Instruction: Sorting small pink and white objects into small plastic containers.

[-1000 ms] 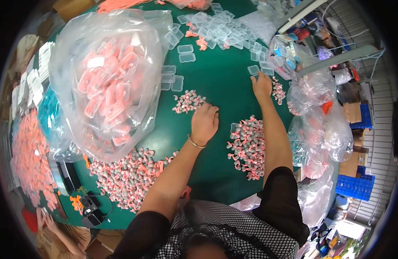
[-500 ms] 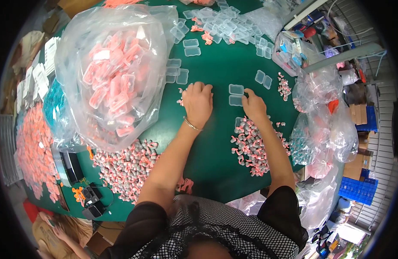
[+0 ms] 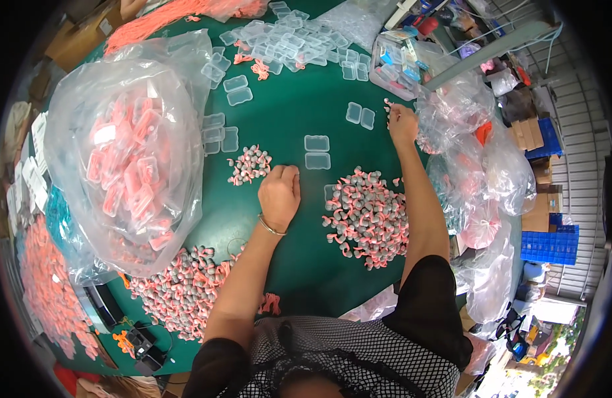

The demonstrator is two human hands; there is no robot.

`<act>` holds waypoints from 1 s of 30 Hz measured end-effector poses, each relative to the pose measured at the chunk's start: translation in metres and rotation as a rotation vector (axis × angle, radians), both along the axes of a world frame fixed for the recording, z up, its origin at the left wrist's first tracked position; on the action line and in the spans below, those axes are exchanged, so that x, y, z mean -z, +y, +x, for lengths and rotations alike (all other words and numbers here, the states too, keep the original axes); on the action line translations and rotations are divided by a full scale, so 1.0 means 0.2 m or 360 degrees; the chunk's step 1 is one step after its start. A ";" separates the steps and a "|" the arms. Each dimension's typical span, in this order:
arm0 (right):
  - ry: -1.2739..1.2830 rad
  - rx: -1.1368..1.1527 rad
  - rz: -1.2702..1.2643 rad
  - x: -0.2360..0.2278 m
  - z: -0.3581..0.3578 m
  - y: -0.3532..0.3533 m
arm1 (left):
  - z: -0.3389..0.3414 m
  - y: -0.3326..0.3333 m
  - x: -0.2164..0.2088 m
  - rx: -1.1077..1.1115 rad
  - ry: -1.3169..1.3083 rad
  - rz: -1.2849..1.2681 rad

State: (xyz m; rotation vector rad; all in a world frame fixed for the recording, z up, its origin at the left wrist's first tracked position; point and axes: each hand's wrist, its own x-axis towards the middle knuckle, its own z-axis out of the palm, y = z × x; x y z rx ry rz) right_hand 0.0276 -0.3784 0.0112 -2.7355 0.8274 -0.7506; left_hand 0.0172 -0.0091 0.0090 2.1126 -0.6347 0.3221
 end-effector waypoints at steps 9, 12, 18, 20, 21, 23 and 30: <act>0.0945 0.0164 -0.0307 -0.04 0.24 -0.08 | -0.02 0.03 0.02 0.0033 0.0130 -0.0033; 0.0972 0.0075 -0.0375 -0.05 0.27 -0.11 | -0.02 0.03 0.00 0.0051 0.0111 -0.0060; 0.0268 -0.0360 -0.0075 -0.09 0.11 0.00 | -0.01 0.02 0.04 0.0073 0.0053 -0.0039; -0.0049 -0.0614 0.0596 -0.15 0.02 0.30 | -0.01 0.03 0.04 0.0031 0.0078 -0.0072; -0.0125 -0.0747 0.0764 -0.17 -0.04 0.41 | -0.01 0.01 0.03 0.0013 0.0098 -0.0126; -0.0114 -0.0919 0.1038 -0.20 -0.14 0.63 | -0.01 -0.02 0.00 -0.0011 0.0250 -0.0244; 0.0082 -0.0860 0.0419 -0.09 -0.23 0.87 | 0.05 -0.18 0.01 -0.0038 0.0148 -0.0327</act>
